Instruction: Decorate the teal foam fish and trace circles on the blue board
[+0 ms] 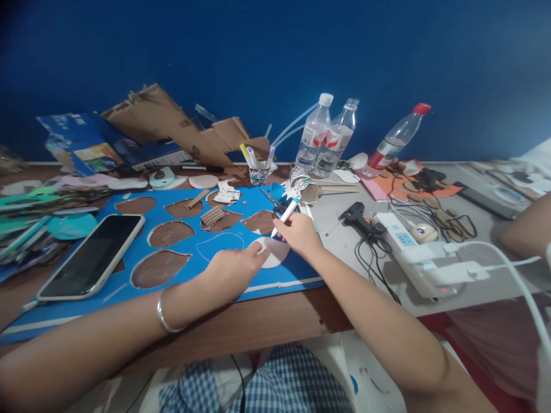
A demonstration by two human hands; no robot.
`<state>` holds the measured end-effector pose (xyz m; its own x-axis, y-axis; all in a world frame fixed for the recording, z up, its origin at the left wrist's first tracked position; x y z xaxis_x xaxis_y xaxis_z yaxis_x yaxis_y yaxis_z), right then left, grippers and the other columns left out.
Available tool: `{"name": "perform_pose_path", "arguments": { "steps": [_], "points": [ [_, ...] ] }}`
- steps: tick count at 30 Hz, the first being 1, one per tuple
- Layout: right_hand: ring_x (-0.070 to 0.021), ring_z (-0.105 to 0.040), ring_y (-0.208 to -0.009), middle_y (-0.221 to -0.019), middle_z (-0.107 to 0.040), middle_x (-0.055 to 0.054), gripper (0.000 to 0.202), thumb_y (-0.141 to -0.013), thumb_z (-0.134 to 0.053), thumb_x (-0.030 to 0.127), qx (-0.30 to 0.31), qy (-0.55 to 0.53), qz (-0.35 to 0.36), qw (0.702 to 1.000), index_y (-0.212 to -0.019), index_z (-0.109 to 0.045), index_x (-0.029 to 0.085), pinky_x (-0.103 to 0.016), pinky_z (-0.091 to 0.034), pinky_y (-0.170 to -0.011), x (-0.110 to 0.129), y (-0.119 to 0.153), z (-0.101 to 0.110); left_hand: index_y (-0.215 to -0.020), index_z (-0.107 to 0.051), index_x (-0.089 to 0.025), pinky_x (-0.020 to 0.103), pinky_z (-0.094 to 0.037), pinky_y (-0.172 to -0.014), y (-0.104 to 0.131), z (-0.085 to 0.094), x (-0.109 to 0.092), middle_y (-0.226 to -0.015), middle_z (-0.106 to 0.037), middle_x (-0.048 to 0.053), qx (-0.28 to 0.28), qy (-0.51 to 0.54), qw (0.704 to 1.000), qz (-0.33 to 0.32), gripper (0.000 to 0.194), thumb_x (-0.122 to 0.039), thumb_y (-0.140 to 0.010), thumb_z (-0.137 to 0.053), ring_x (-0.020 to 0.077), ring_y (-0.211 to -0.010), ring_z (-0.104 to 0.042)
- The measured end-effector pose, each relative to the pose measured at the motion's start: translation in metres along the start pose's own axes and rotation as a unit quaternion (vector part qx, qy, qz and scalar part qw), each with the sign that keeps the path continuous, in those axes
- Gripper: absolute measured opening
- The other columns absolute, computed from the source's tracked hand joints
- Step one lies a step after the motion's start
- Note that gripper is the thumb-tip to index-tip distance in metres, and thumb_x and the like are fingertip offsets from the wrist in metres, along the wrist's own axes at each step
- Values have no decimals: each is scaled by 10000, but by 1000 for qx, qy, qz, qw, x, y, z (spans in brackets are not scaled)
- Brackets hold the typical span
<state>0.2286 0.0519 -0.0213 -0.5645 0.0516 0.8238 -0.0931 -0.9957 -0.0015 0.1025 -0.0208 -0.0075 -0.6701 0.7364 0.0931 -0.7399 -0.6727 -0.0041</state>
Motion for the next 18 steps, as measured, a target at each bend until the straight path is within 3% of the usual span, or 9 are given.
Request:
{"name": "perform_pose_path", "arguments": {
  "steps": [12, 18],
  "points": [
    [-162, -612, -490, -533, -651, -45, 289, -742, -545, 377, -37, 35, 11, 999, -580, -625, 152, -245, -469, -532, -5, 14, 19, -1156, -491, -169, 253, -389, -417, -3, -9, 2, -969, -523, 105, 36, -3, 999, 1, 405, -70, -777, -390, 141, -517, -561],
    [-172, -618, -506, -537, -651, -41, 277, -744, -544, 376, -45, 54, 9, 997, -593, -627, 159, -252, -463, -523, -9, 17, 26, -1217, -446, -187, 259, -415, -462, -2, -12, 4, -1088, -503, 134, 55, 18, 998, 5, 469, -58, -767, -418, 131, -557, -573]
  ]
}}
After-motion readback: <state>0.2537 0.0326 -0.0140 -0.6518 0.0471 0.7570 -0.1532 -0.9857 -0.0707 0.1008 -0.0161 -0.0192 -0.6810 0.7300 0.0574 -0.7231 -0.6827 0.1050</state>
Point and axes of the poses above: each hand's wrist, its own y-axis away from the middle knuckle, its own z-axis out of the back of the hand, x = y × z, the point moved 9 cm from there along -y, towards the middle knuckle
